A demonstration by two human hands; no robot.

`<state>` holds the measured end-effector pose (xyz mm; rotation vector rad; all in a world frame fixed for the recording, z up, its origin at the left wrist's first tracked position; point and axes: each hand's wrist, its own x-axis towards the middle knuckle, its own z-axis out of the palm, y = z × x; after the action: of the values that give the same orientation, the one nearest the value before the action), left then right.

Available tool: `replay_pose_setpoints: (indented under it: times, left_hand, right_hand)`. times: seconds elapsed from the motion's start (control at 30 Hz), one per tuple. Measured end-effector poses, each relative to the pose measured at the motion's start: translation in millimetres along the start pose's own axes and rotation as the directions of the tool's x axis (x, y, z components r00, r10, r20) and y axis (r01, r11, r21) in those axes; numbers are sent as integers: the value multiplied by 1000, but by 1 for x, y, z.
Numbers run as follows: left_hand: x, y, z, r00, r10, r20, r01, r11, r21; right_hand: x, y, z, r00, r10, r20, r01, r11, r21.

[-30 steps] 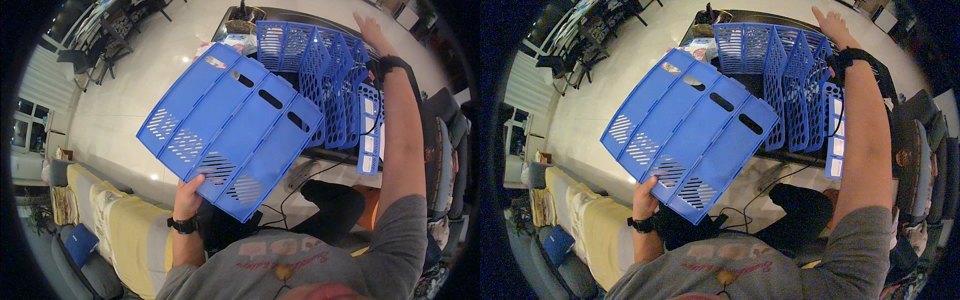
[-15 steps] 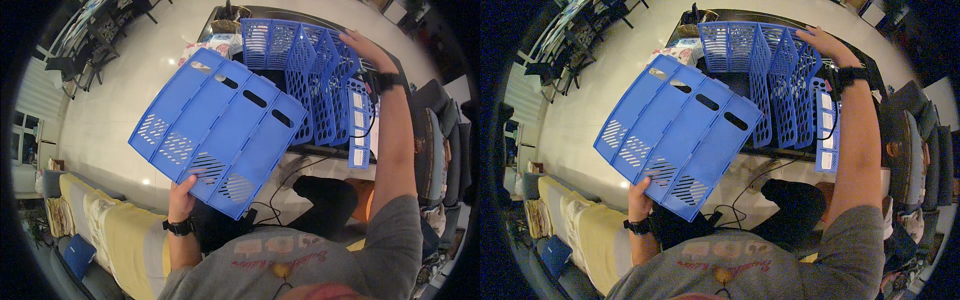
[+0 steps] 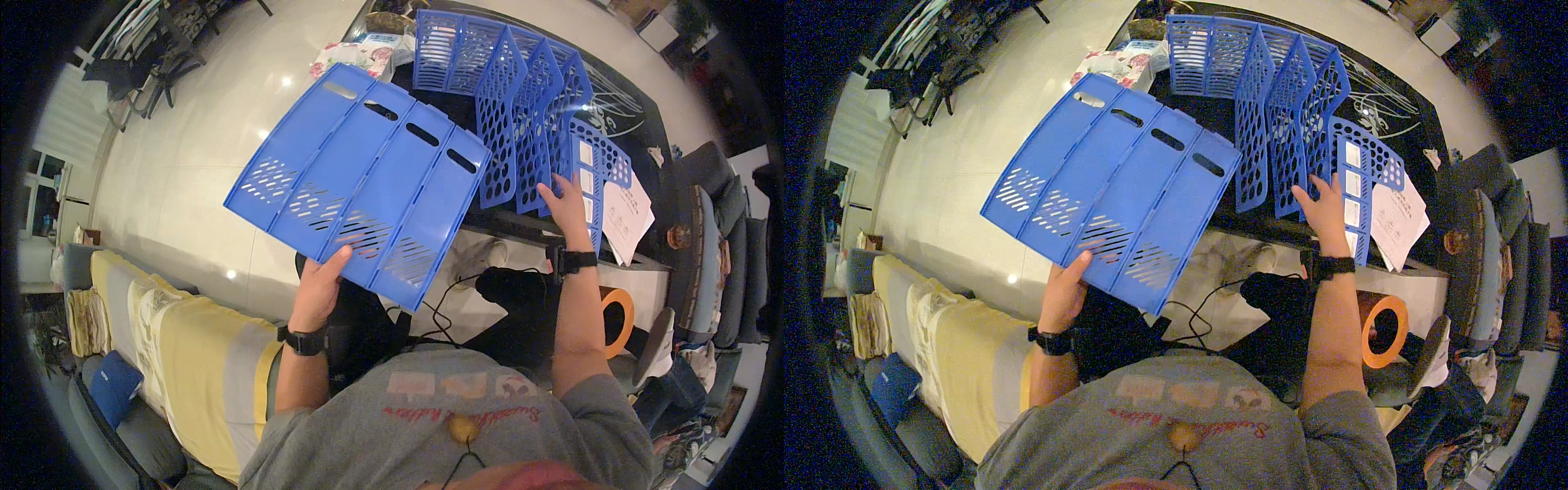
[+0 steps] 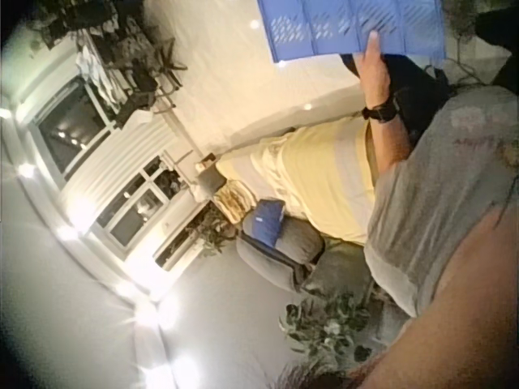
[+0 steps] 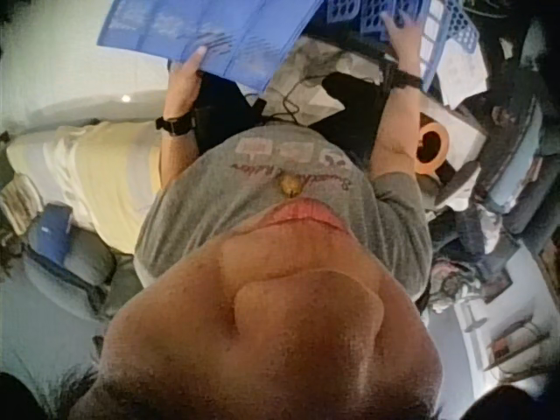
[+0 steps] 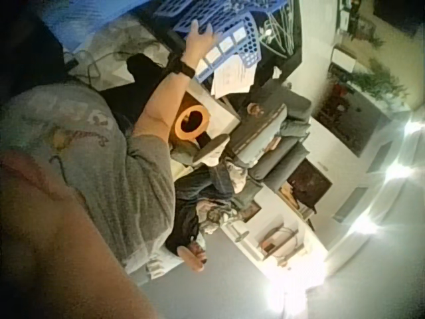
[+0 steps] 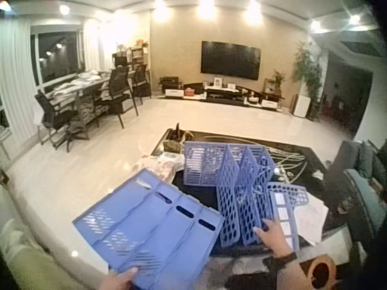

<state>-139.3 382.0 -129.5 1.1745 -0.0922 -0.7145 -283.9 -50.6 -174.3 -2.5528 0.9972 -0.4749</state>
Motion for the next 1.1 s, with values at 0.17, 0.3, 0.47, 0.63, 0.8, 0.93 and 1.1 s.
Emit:
replay_pose_setpoints:
  times: [0.17,0.3,0.47,0.63,0.8,0.93,1.1]
  left_hand:
    - [-7,-15,16,1000,-3,-24,4,998,62]
    - [-13,-25,18,994,-96,-48,102,983,150]
    - [-20,-38,16,996,-88,-26,90,992,86]
    - [-21,-50,17,997,-68,-46,74,989,130]
    - [-18,-57,15,998,-60,-10,61,994,94]
    - [-15,-65,15,995,-96,11,95,995,29]
    - [-14,-74,18,984,-173,46,174,984,-28]
  right_hand:
    - [1,-11,3,998,42,-45,-46,995,-94]
    - [10,-16,-1,998,11,-54,-10,1000,30]
    - [19,-10,-3,991,122,54,-120,992,-36]
    - [34,-3,-20,979,194,63,-196,980,30]
    - [46,-13,-40,980,198,23,-198,980,-8]
    - [42,-23,-45,974,219,61,-221,975,19]
    - [44,-30,-48,983,181,41,-182,983,30]
